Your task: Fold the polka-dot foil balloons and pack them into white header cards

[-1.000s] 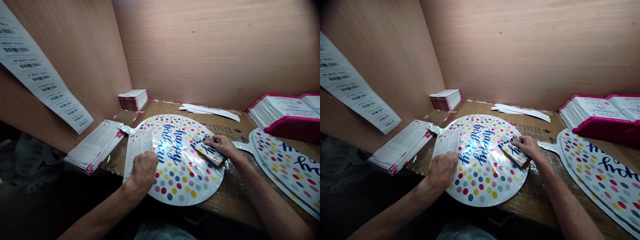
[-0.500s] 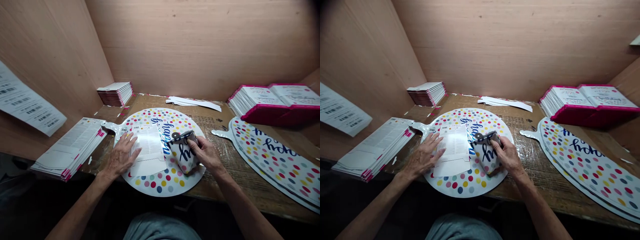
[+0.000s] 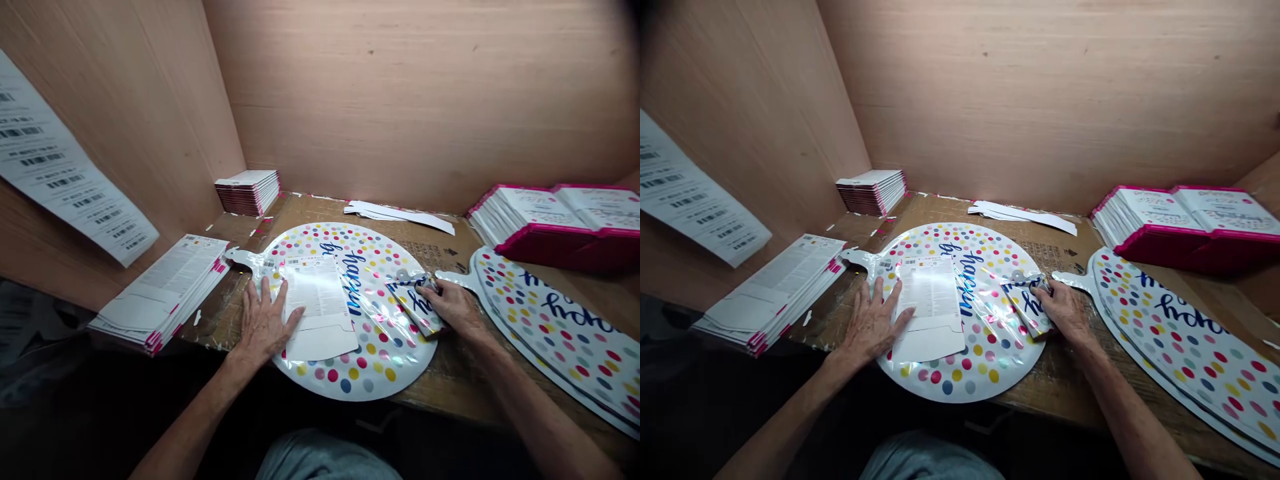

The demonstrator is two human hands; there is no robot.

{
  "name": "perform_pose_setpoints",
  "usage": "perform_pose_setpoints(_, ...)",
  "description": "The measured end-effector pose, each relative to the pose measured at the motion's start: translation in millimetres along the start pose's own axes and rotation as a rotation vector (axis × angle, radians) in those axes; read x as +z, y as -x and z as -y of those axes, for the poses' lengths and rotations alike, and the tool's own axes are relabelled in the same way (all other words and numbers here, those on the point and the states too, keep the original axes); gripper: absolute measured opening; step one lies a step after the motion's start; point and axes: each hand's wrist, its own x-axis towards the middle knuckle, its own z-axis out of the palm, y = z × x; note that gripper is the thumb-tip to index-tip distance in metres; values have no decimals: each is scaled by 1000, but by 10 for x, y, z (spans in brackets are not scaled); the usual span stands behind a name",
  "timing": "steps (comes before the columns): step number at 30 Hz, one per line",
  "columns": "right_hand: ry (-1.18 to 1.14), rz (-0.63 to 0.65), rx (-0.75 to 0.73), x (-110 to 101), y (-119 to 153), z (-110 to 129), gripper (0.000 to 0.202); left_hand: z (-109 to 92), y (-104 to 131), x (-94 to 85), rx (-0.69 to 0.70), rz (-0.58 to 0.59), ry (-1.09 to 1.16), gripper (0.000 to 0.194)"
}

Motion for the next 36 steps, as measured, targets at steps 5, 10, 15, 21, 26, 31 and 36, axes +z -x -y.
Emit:
perform_pose_setpoints(5, -48, -126, -58, -118, 64, -25, 35, -49, 20, -133, 263, -72, 134, 54)
perform_pose_setpoints(10, -467, -26, -239, -162, 473, 406, 33, -110, -92, -82, 452, 48, 188, 53)
perform_pose_setpoints(15, -683, 362, -406, 9, 854, 1077, 34, -179, -218, -150, 551, 127, 7, 28)
perform_pose_setpoints(21, -570, 393, -434, 249, 892, 1188, 36, -169, -223, -309, 744, 292, -2, 27)
perform_pose_setpoints(26, -653, 303, -418, 324, 692, 1084, 42, -137, -276, -40, 725, 142, 18, 28)
perform_pose_setpoints(31, -708, 321, -395, 302, 515, 1099, 45, -253, -430, -36, 690, 148, -4, 30)
perform_pose_setpoints(36, -890, 303, -249, 152, 628, 960, 38, -383, -418, -233, 766, 239, -103, 22)
